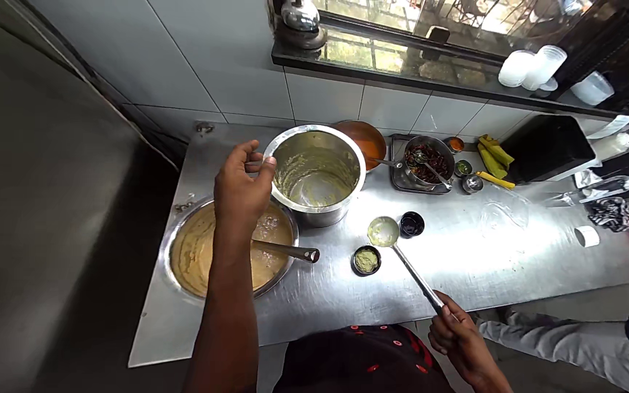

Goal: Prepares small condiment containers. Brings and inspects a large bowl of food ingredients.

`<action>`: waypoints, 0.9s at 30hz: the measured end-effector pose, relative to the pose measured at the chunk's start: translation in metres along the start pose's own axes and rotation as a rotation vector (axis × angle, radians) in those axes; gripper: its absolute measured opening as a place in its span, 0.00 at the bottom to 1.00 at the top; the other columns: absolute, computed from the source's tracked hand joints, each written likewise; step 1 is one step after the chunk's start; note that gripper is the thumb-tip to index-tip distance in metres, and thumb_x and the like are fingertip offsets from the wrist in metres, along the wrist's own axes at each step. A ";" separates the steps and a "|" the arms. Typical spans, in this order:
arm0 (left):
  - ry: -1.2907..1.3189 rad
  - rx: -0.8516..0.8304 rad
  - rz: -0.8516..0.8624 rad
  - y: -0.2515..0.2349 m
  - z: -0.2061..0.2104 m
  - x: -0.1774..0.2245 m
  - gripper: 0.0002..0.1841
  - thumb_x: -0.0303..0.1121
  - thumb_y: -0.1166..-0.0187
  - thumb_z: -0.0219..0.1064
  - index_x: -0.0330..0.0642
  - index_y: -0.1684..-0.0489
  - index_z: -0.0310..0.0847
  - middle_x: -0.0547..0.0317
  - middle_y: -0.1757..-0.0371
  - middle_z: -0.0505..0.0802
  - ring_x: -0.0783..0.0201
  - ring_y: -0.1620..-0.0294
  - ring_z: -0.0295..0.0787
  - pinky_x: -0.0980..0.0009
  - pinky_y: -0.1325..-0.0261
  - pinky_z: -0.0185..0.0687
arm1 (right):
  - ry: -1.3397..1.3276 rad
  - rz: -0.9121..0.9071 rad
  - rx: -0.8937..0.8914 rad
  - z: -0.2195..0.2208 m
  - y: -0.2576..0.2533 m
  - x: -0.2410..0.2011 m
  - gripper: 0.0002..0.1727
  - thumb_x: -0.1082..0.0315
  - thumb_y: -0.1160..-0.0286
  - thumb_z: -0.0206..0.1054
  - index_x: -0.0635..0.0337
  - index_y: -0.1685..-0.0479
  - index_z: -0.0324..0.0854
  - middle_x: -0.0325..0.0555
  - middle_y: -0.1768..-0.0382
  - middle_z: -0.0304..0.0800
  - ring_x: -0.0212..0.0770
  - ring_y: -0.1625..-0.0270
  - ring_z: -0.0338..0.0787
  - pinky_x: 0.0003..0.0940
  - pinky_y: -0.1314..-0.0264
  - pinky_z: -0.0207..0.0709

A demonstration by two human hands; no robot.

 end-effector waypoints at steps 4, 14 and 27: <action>-0.021 0.204 0.151 0.021 -0.001 0.012 0.23 0.45 0.12 0.59 0.46 0.23 0.76 0.47 0.27 0.84 0.55 0.33 0.84 0.56 0.33 0.82 | 0.092 -0.060 -0.158 0.054 -0.046 -0.035 0.23 0.52 0.13 0.62 0.49 0.25 0.77 0.30 0.84 0.67 0.26 0.83 0.69 0.26 0.76 0.70; 0.087 0.112 0.645 0.199 0.053 0.030 0.16 0.46 0.11 0.57 0.47 0.43 0.85 0.59 0.51 0.92 0.65 0.46 0.89 0.64 0.39 0.85 | 0.126 -0.044 -0.433 0.113 -0.102 -0.046 0.34 0.35 0.14 0.53 0.48 0.22 0.77 0.44 0.68 0.85 0.34 0.72 0.83 0.29 0.69 0.80; -0.158 -0.272 0.305 0.206 0.165 -0.066 0.56 0.66 0.47 0.80 0.30 0.22 0.69 0.33 0.23 0.78 0.38 0.23 0.74 0.42 0.21 0.70 | 0.417 -0.284 0.311 -0.044 -0.132 -0.097 0.11 0.62 0.21 0.72 0.60 0.66 0.83 0.42 0.82 0.78 0.31 0.83 0.74 0.26 0.79 0.73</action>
Point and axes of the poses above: each hand's wrist, its own y-axis away from the middle knuckle, its own z-axis out of the palm, x = y × z, the point moved 4 cm from there along -y, towards the middle knuckle
